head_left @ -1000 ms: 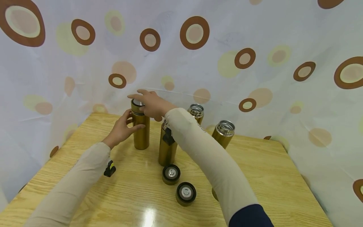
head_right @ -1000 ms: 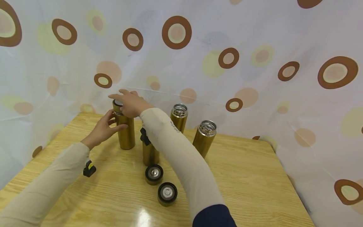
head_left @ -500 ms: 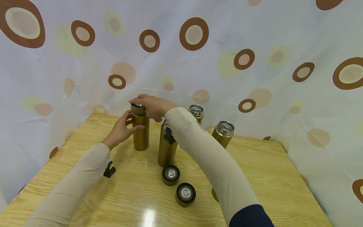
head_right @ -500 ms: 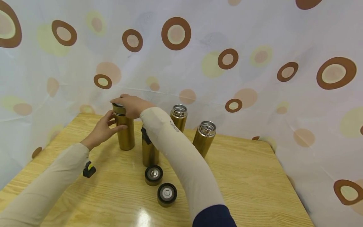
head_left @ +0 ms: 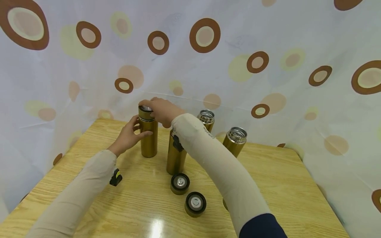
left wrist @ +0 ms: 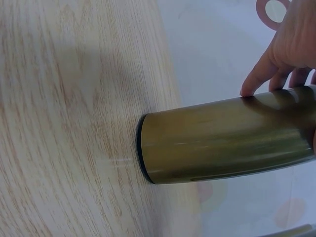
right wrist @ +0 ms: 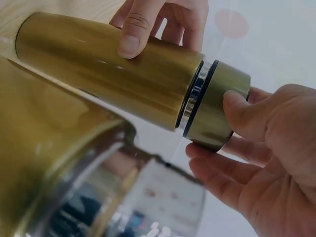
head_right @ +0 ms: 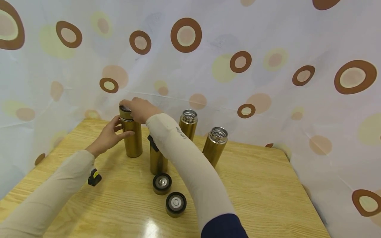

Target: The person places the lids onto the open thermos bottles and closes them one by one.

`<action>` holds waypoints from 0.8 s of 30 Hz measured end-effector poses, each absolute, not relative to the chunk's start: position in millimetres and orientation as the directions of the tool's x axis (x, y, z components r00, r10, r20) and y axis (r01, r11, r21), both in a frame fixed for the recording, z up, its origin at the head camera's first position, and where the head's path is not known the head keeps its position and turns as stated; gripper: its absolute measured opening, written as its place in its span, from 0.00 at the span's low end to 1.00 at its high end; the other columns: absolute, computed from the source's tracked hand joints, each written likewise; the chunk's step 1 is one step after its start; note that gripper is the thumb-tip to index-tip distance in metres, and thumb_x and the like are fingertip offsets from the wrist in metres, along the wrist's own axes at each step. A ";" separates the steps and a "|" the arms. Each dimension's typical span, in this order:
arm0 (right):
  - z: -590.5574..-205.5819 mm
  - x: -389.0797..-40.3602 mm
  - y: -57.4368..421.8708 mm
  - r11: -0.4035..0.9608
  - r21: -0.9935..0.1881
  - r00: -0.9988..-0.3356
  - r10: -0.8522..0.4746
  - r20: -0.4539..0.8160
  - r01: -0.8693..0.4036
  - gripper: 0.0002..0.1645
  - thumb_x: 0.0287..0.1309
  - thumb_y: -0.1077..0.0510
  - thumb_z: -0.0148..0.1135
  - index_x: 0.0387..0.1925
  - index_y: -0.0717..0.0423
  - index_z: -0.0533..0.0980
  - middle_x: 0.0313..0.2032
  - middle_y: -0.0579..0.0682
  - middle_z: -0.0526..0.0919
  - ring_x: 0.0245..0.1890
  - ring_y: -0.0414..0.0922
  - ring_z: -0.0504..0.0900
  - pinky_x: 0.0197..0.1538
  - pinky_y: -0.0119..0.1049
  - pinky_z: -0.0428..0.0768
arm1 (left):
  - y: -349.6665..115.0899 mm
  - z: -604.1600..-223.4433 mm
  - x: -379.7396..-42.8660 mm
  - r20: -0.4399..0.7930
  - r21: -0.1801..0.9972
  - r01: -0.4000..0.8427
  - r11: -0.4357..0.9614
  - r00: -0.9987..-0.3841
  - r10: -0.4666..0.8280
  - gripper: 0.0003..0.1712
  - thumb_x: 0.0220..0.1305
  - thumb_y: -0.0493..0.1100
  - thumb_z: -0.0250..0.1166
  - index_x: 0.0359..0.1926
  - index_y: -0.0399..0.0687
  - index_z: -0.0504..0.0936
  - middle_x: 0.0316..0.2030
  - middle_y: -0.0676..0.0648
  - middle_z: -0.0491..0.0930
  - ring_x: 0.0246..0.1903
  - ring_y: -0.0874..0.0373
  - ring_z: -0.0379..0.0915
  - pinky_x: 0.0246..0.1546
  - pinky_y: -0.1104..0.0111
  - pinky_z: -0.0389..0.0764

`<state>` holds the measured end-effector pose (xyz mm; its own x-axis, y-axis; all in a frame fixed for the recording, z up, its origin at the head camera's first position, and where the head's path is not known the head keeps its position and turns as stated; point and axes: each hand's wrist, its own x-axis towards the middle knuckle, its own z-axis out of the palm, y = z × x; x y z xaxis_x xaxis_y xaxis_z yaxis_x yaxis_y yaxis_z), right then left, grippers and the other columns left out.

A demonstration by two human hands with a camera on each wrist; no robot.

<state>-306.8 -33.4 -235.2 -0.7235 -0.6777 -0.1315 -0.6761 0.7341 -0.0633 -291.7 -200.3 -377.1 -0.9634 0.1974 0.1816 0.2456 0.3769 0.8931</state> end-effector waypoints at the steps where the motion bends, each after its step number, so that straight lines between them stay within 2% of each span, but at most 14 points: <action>1: -234.8 -305.9 -33.5 0.738 -0.070 -0.727 -0.674 -0.129 -0.671 0.32 0.72 0.57 0.46 0.73 0.37 0.53 0.64 0.52 0.64 0.47 0.43 0.76 0.34 0.30 0.76 | -200.3 -377.3 -291.9 0.181 0.892 0.246 0.380 -0.963 0.197 0.46 0.65 0.47 0.64 0.75 0.50 0.47 0.70 0.37 0.53 0.68 0.35 0.52 0.64 0.46 0.65; 5: -233.5 -303.3 -35.1 0.764 -0.106 -0.751 -0.645 -0.143 -0.636 0.32 0.73 0.55 0.45 0.73 0.35 0.52 0.63 0.55 0.61 0.38 0.44 0.78 0.24 0.30 0.72 | -200.1 -377.1 -292.7 0.184 0.888 0.249 0.386 -0.963 0.196 0.46 0.65 0.48 0.64 0.75 0.52 0.47 0.71 0.38 0.53 0.69 0.35 0.52 0.64 0.46 0.65; 7: -233.4 -302.9 -36.4 0.774 -0.107 -0.761 -0.633 -0.145 -0.624 0.32 0.72 0.54 0.45 0.73 0.34 0.52 0.63 0.56 0.60 0.38 0.44 0.78 0.24 0.30 0.72 | -199.6 -376.6 -292.7 0.187 0.888 0.252 0.386 -0.962 0.197 0.46 0.65 0.47 0.64 0.75 0.52 0.46 0.71 0.38 0.53 0.68 0.35 0.52 0.64 0.46 0.65; 10: -234.4 -304.0 -38.2 0.781 -0.087 -0.769 -0.624 -0.140 -0.618 0.33 0.72 0.53 0.45 0.74 0.35 0.52 0.64 0.56 0.58 0.42 0.44 0.77 0.30 0.30 0.75 | -198.8 -375.5 -292.4 0.191 0.889 0.255 0.380 -0.961 0.198 0.46 0.65 0.47 0.64 0.75 0.52 0.46 0.70 0.38 0.54 0.69 0.36 0.52 0.65 0.47 0.64; 16: -238.8 -306.5 -39.8 0.788 -0.044 -0.783 -0.615 -0.091 -0.614 0.31 0.71 0.46 0.46 0.73 0.38 0.56 0.63 0.54 0.62 0.52 0.46 0.74 0.49 0.34 0.78 | -198.8 -375.1 -292.2 0.189 0.889 0.253 0.382 -0.962 0.196 0.46 0.65 0.47 0.64 0.75 0.51 0.46 0.70 0.38 0.54 0.69 0.37 0.51 0.65 0.47 0.63; 24: -242.9 -306.2 -43.7 0.778 0.013 -0.778 -0.628 -0.023 -0.628 0.29 0.70 0.43 0.48 0.69 0.42 0.62 0.57 0.54 0.67 0.50 0.49 0.74 0.52 0.38 0.77 | -200.7 -377.7 -291.4 0.197 0.884 0.261 0.387 -0.960 0.198 0.46 0.65 0.47 0.64 0.75 0.52 0.47 0.70 0.38 0.54 0.69 0.35 0.51 0.64 0.46 0.64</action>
<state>-306.2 -43.7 -242.9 -0.7782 -0.6276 -0.0225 -0.6280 0.7781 0.0134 -291.4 -200.7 -377.7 -0.9601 0.1984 0.1969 0.2613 0.3870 0.8843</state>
